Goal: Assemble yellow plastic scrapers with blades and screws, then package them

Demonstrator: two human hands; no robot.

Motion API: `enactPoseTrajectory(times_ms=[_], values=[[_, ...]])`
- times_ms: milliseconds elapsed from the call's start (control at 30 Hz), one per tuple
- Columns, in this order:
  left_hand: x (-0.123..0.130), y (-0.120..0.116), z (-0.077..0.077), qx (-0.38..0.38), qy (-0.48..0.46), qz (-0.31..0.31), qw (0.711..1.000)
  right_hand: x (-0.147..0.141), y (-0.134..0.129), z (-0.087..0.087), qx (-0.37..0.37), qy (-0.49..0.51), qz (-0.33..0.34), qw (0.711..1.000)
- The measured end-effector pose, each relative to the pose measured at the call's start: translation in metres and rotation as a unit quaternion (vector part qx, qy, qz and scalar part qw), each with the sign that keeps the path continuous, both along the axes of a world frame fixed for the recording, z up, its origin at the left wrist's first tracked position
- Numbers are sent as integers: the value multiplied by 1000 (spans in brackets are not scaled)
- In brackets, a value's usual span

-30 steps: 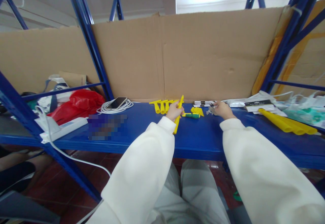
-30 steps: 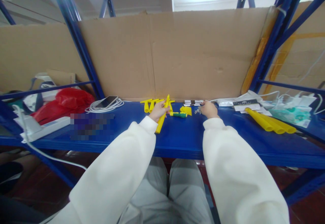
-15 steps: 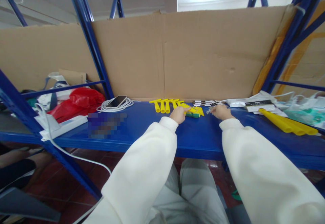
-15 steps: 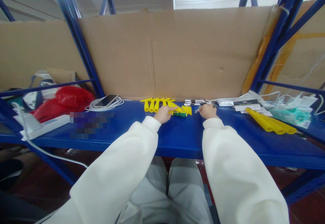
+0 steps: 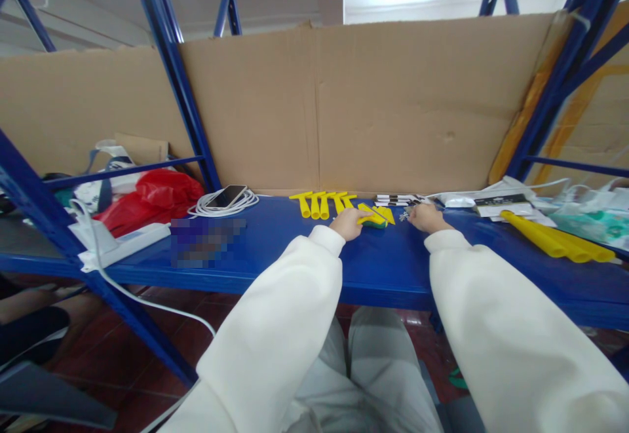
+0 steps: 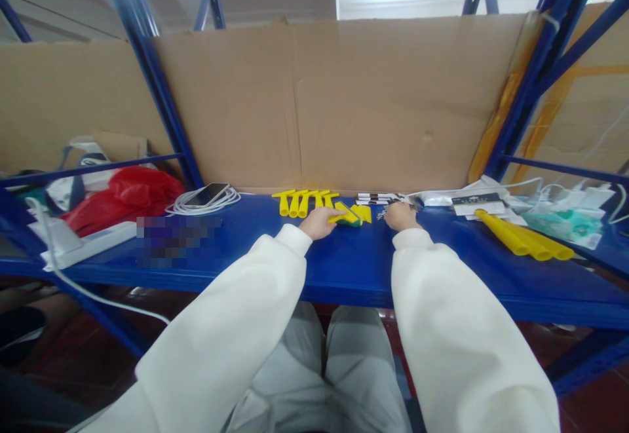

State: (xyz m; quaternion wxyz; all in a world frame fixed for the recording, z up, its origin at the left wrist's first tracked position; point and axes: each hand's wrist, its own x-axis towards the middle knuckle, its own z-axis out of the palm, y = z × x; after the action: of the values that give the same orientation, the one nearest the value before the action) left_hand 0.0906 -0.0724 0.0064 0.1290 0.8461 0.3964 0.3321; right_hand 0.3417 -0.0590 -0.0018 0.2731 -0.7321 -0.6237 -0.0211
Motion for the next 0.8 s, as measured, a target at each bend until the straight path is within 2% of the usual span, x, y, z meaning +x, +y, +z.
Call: enactPoseTrajectory(times_ms=[67, 133, 233, 333, 433, 800], values=[[0, 1, -1, 13, 11, 1, 1000, -6, 2, 2, -12, 34, 13, 999], [-1, 1, -2, 23, 36, 5, 999, -16, 3, 4, 2, 96, 67, 993], [-1, 0, -2, 34, 91, 18, 995, -34, 1, 5, 29, 204, 169, 964], [0, -2, -1, 46, 129, 26, 990, -48, -3, 5, 19, 269, 234, 934], [1, -4, 1, 54, 141, 32, 988, -57, -7, 4, 1, 290, 247, 924], [2, -5, 1, 58, 153, 26, 986, -66, -9, 2, -2, 294, 247, 923]])
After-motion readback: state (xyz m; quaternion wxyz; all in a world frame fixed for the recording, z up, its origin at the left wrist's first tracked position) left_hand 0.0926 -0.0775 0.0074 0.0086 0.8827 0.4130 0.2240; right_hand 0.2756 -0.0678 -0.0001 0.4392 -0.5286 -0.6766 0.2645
